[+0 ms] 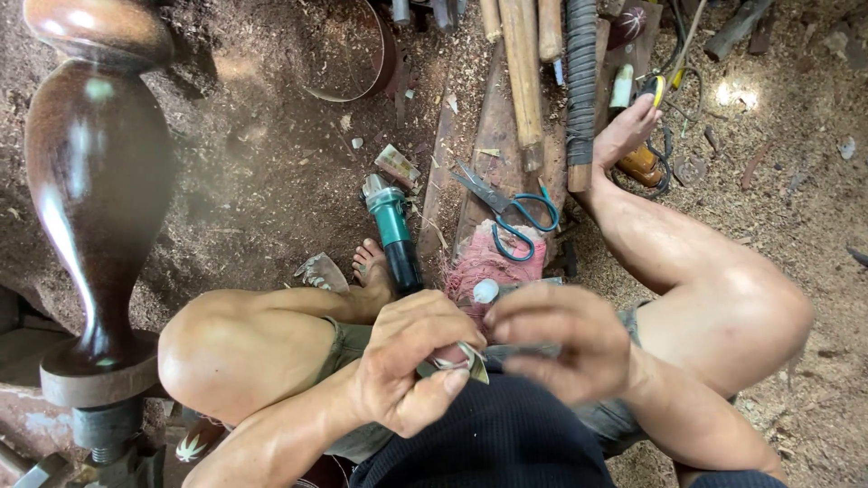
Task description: Preparing and assembling small wooden components using sandpaper, glue, and scissors in a workshop.
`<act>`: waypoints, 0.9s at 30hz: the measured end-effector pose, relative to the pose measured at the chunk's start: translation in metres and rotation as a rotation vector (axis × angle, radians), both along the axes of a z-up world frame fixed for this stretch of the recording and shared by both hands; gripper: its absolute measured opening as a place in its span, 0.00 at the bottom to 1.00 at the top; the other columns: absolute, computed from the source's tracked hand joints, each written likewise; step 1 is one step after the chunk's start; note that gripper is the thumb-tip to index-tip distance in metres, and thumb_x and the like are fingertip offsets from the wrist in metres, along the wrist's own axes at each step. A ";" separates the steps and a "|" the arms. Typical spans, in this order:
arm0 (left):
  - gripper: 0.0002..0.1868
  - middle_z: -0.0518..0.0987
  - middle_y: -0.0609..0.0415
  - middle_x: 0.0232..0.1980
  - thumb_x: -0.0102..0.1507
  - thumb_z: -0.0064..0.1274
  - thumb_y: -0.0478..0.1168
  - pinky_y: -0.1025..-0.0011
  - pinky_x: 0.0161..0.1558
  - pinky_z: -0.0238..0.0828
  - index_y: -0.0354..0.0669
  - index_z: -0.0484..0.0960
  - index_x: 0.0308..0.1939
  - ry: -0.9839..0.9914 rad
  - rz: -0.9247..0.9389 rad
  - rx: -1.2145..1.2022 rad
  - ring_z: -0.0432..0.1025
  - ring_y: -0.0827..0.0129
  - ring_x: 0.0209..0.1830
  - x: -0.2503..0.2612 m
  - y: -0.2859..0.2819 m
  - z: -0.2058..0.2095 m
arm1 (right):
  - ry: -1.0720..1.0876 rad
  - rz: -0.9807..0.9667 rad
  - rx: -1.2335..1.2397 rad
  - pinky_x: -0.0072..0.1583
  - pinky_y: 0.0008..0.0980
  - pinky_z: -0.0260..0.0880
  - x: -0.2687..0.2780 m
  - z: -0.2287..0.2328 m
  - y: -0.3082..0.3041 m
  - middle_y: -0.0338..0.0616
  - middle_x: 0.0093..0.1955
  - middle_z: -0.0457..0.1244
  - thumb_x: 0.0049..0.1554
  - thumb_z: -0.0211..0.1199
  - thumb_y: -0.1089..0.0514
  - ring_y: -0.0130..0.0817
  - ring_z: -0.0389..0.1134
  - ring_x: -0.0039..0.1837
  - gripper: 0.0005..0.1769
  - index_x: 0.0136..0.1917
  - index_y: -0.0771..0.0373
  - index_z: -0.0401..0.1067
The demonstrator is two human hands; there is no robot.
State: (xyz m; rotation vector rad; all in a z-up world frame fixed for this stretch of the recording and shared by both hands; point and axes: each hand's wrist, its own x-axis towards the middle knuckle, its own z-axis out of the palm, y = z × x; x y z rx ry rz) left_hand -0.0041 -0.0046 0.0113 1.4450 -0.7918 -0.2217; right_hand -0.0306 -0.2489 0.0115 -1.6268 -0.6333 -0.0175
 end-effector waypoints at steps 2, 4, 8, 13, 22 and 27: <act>0.13 0.79 0.50 0.39 0.65 0.52 0.37 0.66 0.38 0.72 0.33 0.77 0.50 -0.008 -0.001 -0.025 0.75 0.60 0.35 0.000 0.001 0.001 | 0.122 -0.022 -0.094 0.58 0.36 0.77 0.002 -0.030 -0.011 0.52 0.56 0.69 0.55 0.68 0.66 0.44 0.75 0.56 0.19 0.59 0.65 0.72; 0.13 0.79 0.49 0.40 0.65 0.51 0.38 0.66 0.38 0.73 0.33 0.77 0.50 -0.013 -0.003 -0.051 0.75 0.60 0.36 -0.002 0.004 0.002 | 0.246 -0.042 -0.190 0.58 0.38 0.76 -0.002 -0.070 -0.022 0.53 0.56 0.69 0.56 0.64 0.69 0.45 0.74 0.55 0.17 0.59 0.66 0.71; 0.12 0.80 0.49 0.41 0.66 0.51 0.39 0.66 0.39 0.73 0.34 0.77 0.50 -0.055 -0.015 -0.057 0.76 0.59 0.37 -0.001 0.008 0.004 | 0.330 0.205 -1.315 0.52 0.46 0.72 -0.049 -0.175 -0.052 0.54 0.51 0.67 0.53 0.59 0.61 0.51 0.70 0.54 0.20 0.60 0.65 0.68; 0.12 0.80 0.48 0.42 0.66 0.52 0.38 0.66 0.40 0.75 0.33 0.78 0.49 -0.076 -0.006 -0.088 0.77 0.58 0.39 -0.001 0.012 0.011 | 0.265 0.300 -1.402 0.57 0.43 0.70 -0.081 -0.218 -0.066 0.50 0.55 0.64 0.52 0.55 0.60 0.47 0.67 0.59 0.21 0.59 0.64 0.68; 0.17 0.81 0.48 0.47 0.72 0.55 0.42 0.65 0.46 0.76 0.33 0.76 0.58 0.024 -0.102 -0.108 0.79 0.58 0.41 -0.003 0.008 0.008 | 0.226 -0.142 -0.999 0.56 0.47 0.68 -0.020 -0.204 -0.052 0.52 0.51 0.61 0.48 0.68 0.62 0.52 0.65 0.55 0.34 0.67 0.64 0.64; 0.25 0.80 0.47 0.44 0.73 0.55 0.52 0.66 0.45 0.75 0.31 0.76 0.60 0.085 -0.091 -0.064 0.78 0.58 0.41 -0.006 0.009 0.001 | 0.264 -0.175 -1.098 0.59 0.47 0.65 -0.010 -0.205 -0.045 0.51 0.52 0.60 0.47 0.73 0.55 0.51 0.64 0.57 0.35 0.65 0.57 0.63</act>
